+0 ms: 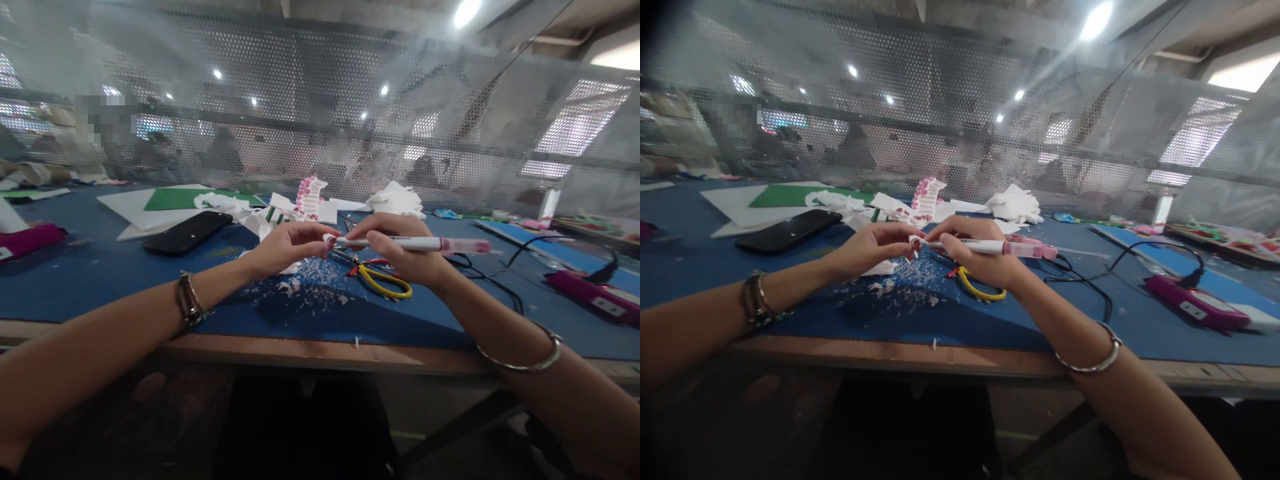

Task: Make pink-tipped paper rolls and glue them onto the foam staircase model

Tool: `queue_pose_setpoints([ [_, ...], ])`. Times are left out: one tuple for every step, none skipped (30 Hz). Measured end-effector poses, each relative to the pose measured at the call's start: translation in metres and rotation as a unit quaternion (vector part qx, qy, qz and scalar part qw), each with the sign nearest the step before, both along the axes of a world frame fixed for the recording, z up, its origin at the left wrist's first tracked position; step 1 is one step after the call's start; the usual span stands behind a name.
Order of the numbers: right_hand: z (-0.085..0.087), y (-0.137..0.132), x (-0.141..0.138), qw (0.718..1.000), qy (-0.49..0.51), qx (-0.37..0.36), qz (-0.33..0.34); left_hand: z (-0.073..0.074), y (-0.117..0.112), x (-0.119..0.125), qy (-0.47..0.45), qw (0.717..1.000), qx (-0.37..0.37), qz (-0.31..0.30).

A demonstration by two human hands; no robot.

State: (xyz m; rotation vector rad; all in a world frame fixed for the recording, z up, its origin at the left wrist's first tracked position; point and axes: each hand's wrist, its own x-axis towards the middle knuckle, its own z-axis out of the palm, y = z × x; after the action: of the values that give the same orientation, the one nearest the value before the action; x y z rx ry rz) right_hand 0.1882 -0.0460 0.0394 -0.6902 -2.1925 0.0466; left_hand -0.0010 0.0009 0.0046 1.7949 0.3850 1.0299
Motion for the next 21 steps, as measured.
queue_pose_setpoints([
  [-0.0002,-0.0002,-0.0002,1.0,0.004,0.002,-0.002,0.0,0.0003,0.0,-0.009,1.0,-0.016,-0.01],
  [-0.0004,-0.0004,-0.0005,1.0,0.006,0.004,-0.005,-0.0001,0.0006,0.0,-0.019,0.999,-0.034,-0.02],
  [-0.0007,-0.0006,-0.0007,1.0,0.007,0.006,-0.005,-0.0004,0.0009,-0.0001,-0.03,0.998,-0.055,-0.03],
  [-0.0011,-0.0007,-0.0011,1.0,0.008,0.007,-0.005,-0.0008,0.0011,-0.0001,-0.042,0.995,-0.075,-0.04],
  [-0.0014,-0.0008,-0.0015,1.0,0.01,0.008,-0.003,-0.0012,0.0013,-0.0001,-0.052,0.993,-0.095,-0.049],
  [-0.0017,-0.0009,-0.0019,1.0,0.012,0.009,-0.002,-0.0016,0.0015,-0.0001,-0.061,0.99,-0.112,-0.056],
  [-0.0019,-0.0009,-0.0024,1.0,0.014,0.01,0.0,-0.002,0.0017,0.0,-0.066,0.988,-0.125,-0.064],
  [-0.0021,-0.001,-0.0028,1.0,0.017,0.01,0.002,-0.0023,0.0019,0.0,-0.07,0.986,-0.134,-0.07],
  [-0.0022,-0.001,-0.0032,1.0,0.017,0.01,0.002,-0.0025,0.0021,0.0,-0.073,0.985,-0.14,-0.074],
  [-0.0024,-0.0011,-0.0034,1.0,0.017,0.01,0.002,-0.0027,0.0023,0.0,-0.076,0.984,-0.143,-0.077],
  [-0.0026,-0.0011,-0.0035,1.0,0.015,0.01,0.002,-0.0028,0.0025,-0.0001,-0.076,0.983,-0.146,-0.079],
  [-0.0029,-0.0011,-0.0035,1.0,0.014,0.01,0.0,-0.0028,0.0027,-0.0003,-0.076,0.983,-0.148,-0.081],
  [-0.0033,-0.001,-0.0033,1.0,0.012,0.01,-0.001,-0.0029,0.0028,-0.0004,-0.073,0.982,-0.151,-0.083],
  [-0.0039,-0.0009,-0.003,1.0,0.012,0.009,-0.002,-0.0029,0.0028,-0.0006,-0.069,0.982,-0.153,-0.085],
  [-0.0046,-0.0006,-0.0026,1.0,0.011,0.008,-0.005,-0.0029,0.0028,-0.0008,-0.065,0.982,-0.157,-0.087],
  [-0.0052,-0.0002,-0.0023,1.0,0.011,0.005,-0.008,-0.0028,0.0028,-0.0009,-0.061,0.981,-0.159,-0.088],
  [-0.0059,0.0001,-0.002,1.0,0.011,0.002,-0.011,-0.0028,0.0029,-0.001,-0.061,0.981,-0.16,-0.088],
  [-0.0064,0.0004,-0.002,1.0,0.012,0.001,-0.013,-0.0027,0.0029,-0.0009,-0.062,0.981,-0.16,-0.088],
  [-0.0068,0.0007,-0.0021,1.0,0.013,0.0,-0.016,-0.0026,0.003,-0.0008,-0.065,0.981,-0.16,-0.086],
  [-0.007,0.0008,-0.0024,1.0,0.015,-0.001,-0.02,-0.0026,0.0032,-0.0006,-0.068,0.981,-0.161,-0.083],
  [-0.0071,0.0008,-0.0029,1.0,0.016,-0.002,-0.023,-0.0027,0.0034,-0.0003,-0.071,0.981,-0.164,-0.08],
])
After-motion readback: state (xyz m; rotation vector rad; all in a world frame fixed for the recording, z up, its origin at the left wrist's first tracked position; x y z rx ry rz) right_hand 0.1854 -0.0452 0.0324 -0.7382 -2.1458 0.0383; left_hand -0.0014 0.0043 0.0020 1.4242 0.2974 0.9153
